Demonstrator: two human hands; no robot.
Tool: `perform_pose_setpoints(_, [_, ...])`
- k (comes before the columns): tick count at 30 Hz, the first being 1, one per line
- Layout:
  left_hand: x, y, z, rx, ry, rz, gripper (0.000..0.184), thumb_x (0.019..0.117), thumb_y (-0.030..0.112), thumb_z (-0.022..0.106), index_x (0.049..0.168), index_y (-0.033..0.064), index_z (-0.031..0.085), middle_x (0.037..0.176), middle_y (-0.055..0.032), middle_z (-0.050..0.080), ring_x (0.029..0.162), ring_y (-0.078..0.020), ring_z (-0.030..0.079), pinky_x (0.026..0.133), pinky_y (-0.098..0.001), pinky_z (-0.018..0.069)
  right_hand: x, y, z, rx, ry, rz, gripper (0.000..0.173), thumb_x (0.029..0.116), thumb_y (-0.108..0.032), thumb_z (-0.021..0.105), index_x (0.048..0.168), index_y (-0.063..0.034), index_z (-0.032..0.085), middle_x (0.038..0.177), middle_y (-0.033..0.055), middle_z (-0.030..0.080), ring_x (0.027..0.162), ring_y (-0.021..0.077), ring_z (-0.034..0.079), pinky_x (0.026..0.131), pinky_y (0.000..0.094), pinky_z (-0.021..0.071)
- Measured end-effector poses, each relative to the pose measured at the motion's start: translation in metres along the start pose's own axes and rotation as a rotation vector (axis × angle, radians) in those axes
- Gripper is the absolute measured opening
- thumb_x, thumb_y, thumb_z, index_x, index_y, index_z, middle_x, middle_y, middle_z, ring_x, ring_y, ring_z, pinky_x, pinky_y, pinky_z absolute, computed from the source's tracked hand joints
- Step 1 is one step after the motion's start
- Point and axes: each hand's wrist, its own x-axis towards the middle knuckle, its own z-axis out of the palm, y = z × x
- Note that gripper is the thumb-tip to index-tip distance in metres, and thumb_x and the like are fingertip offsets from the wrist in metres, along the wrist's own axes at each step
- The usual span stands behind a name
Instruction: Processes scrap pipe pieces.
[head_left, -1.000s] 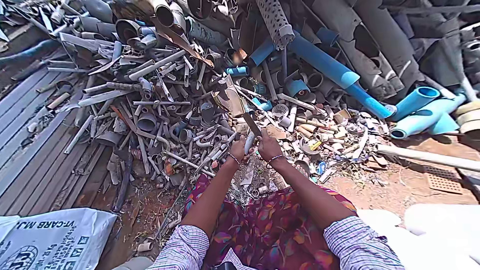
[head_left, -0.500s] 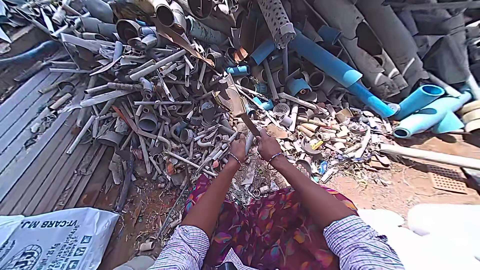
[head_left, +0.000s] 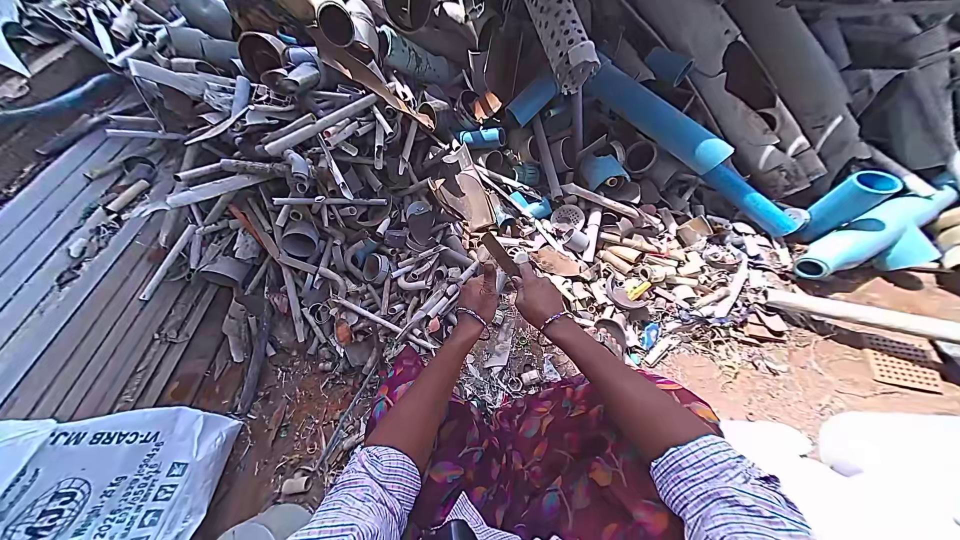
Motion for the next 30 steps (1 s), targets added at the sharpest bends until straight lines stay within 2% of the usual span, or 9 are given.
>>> perform_pose_setpoints(2, [0.001,0.002,0.004,0.032,0.009,0.025,0.076,0.1122,0.048,0.018,0.088,-0.0089,0.062,0.075,-0.0201,0.058,0.073,-0.0331,0.059,0.076,-0.0526,0.0490,0.004,0.003,-0.005,0.027,0.020,0.028,0.037,0.1120,-0.019,0.041,0.142,0.0030,0.046,0.110,0.0332,0.066,0.108,0.0512,0.065,0.091,0.0627,0.0502])
perform_pose_setpoints(5, [0.000,0.004,-0.004,0.065,0.002,0.043,0.076,0.1126,0.045,0.017,0.097,-0.0115,0.065,0.080,-0.0240,0.063,0.079,-0.0370,0.063,0.081,-0.0563,0.0499,-0.006,-0.008,-0.004,-0.047,-0.043,-0.032,0.036,0.1121,-0.019,0.039,0.140,0.0016,0.046,0.108,0.0304,0.067,0.108,0.0473,0.067,0.092,0.0591,0.0505])
perform_pose_setpoints(8, [-0.001,0.001,-0.006,0.104,-0.018,0.045,0.078,0.1121,0.048,0.017,0.097,-0.0112,0.065,0.081,-0.0253,0.063,0.080,-0.0391,0.063,0.080,-0.0576,0.0501,-0.002,-0.006,-0.003,-0.060,-0.059,-0.023,0.034,0.1116,-0.018,0.040,0.138,0.0008,0.048,0.106,0.0302,0.068,0.106,0.0481,0.067,0.089,0.0602,0.0507])
perform_pose_setpoints(12, [-0.001,0.005,-0.005,0.143,-0.002,0.040,0.076,0.1126,0.046,0.019,0.093,-0.0112,0.064,0.082,-0.0260,0.063,0.082,-0.0401,0.063,0.081,-0.0579,0.0495,-0.001,-0.007,-0.003,-0.063,-0.059,-0.020,0.035,0.1113,-0.017,0.041,0.141,0.0014,0.046,0.109,0.0309,0.067,0.109,0.0481,0.066,0.092,0.0595,0.0503])
perform_pose_setpoints(16, [-0.004,0.007,-0.010,0.182,0.002,0.020,0.075,0.1127,0.046,0.021,0.099,-0.0127,0.066,0.090,-0.0305,0.064,0.091,-0.0443,0.064,0.086,-0.0607,0.0487,-0.002,-0.008,0.000,-0.061,-0.077,-0.036,0.036,0.1111,-0.019,0.042,0.141,0.0007,0.046,0.107,0.0303,0.068,0.108,0.0483,0.066,0.091,0.0605,0.0503])
perform_pose_setpoints(20, [-0.006,0.009,-0.004,0.208,0.009,0.045,0.071,0.1129,0.044,0.025,0.090,-0.0105,0.064,0.083,-0.0268,0.063,0.085,-0.0422,0.064,0.082,-0.0596,0.0487,0.003,-0.003,-0.003,-0.068,-0.034,0.012,0.035,0.1116,-0.019,0.041,0.140,0.0008,0.047,0.109,0.0303,0.068,0.108,0.0479,0.067,0.090,0.0601,0.0509])
perform_pose_setpoints(24, [-0.002,0.004,-0.010,0.201,0.009,0.036,0.075,0.1123,0.047,0.023,0.091,-0.0113,0.065,0.083,-0.0275,0.063,0.085,-0.0426,0.064,0.082,-0.0606,0.0491,-0.012,-0.013,0.004,-0.105,-0.071,-0.058,0.033,0.1100,-0.015,0.043,0.139,0.0011,0.047,0.106,0.0290,0.068,0.108,0.0466,0.067,0.091,0.0587,0.0507])
perform_pose_setpoints(26, [-0.006,0.002,-0.008,0.206,-0.012,0.043,0.076,0.1119,0.049,0.022,0.091,-0.0107,0.065,0.083,-0.0276,0.063,0.085,-0.0434,0.064,0.081,-0.0609,0.0499,-0.002,-0.003,0.004,-0.077,-0.036,-0.018,0.033,0.1104,-0.016,0.043,0.138,0.0019,0.047,0.105,0.0305,0.068,0.106,0.0485,0.067,0.088,0.0599,0.0514])
perform_pose_setpoints(30, [-0.005,0.008,-0.006,0.223,0.013,0.054,0.072,0.1122,0.047,0.026,0.088,-0.0096,0.063,0.081,-0.0260,0.062,0.083,-0.0420,0.064,0.080,-0.0597,0.0491,-0.002,-0.004,-0.001,-0.073,-0.043,0.001,0.035,0.1107,-0.016,0.041,0.140,0.0018,0.044,0.107,0.0301,0.067,0.108,0.0478,0.067,0.091,0.0589,0.0510])
